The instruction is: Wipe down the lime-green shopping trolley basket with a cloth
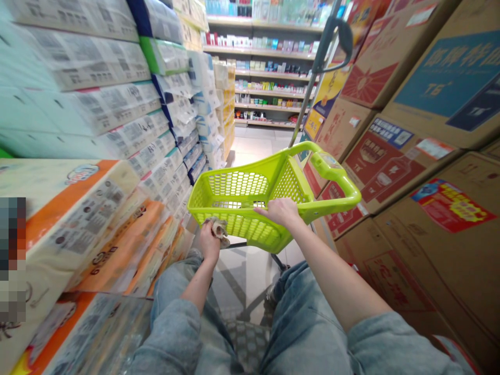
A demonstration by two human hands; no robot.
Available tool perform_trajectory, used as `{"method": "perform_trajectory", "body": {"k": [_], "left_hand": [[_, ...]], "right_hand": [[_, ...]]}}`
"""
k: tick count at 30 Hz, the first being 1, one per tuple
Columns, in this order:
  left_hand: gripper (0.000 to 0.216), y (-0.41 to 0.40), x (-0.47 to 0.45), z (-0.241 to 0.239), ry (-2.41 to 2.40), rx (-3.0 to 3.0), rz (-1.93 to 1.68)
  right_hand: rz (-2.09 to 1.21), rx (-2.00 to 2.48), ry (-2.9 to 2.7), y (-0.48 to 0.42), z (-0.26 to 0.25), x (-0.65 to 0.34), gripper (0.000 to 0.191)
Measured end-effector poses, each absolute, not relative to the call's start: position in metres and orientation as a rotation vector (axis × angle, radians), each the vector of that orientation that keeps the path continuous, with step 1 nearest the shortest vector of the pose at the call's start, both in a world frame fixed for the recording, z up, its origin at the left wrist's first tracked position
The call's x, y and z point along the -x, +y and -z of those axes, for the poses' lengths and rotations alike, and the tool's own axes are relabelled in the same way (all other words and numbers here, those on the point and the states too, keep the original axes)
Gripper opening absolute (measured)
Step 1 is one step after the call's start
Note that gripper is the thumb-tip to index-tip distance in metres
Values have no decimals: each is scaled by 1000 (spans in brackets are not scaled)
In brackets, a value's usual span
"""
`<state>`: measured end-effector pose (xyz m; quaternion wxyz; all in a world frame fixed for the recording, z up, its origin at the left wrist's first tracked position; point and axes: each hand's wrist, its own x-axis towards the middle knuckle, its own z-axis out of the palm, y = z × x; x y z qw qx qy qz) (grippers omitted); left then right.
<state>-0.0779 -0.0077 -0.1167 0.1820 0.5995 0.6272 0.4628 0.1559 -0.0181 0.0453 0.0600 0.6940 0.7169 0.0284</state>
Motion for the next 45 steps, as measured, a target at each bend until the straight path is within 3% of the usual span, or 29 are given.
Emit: {"method": "perform_trajectory", "body": {"k": [8, 15, 25, 31, 38, 45], "left_hand": [[37, -7, 65, 112, 1779, -1679, -1228], [25, -5, 72, 105, 1834, -1722, -1235], [40, -7, 81, 129, 1814, -1594, -1280], [32, -6, 74, 134, 1844, -1622, -1246], [21, -8, 77, 118, 1797, -1648, -1207], [25, -22, 56, 80, 1585, -1701, -1430]], "right_hand": [[-86, -2105, 2170, -16, -47, -155, 82], [-71, -2112, 2157, -17, -47, -156, 82], [-89, -2116, 2165, -20, -46, -155, 79], [-92, -2115, 2155, -20, -48, -153, 83], [-104, -2096, 2164, -19, -46, -156, 82], [-103, -2100, 2160, -19, -47, -155, 80]]}}
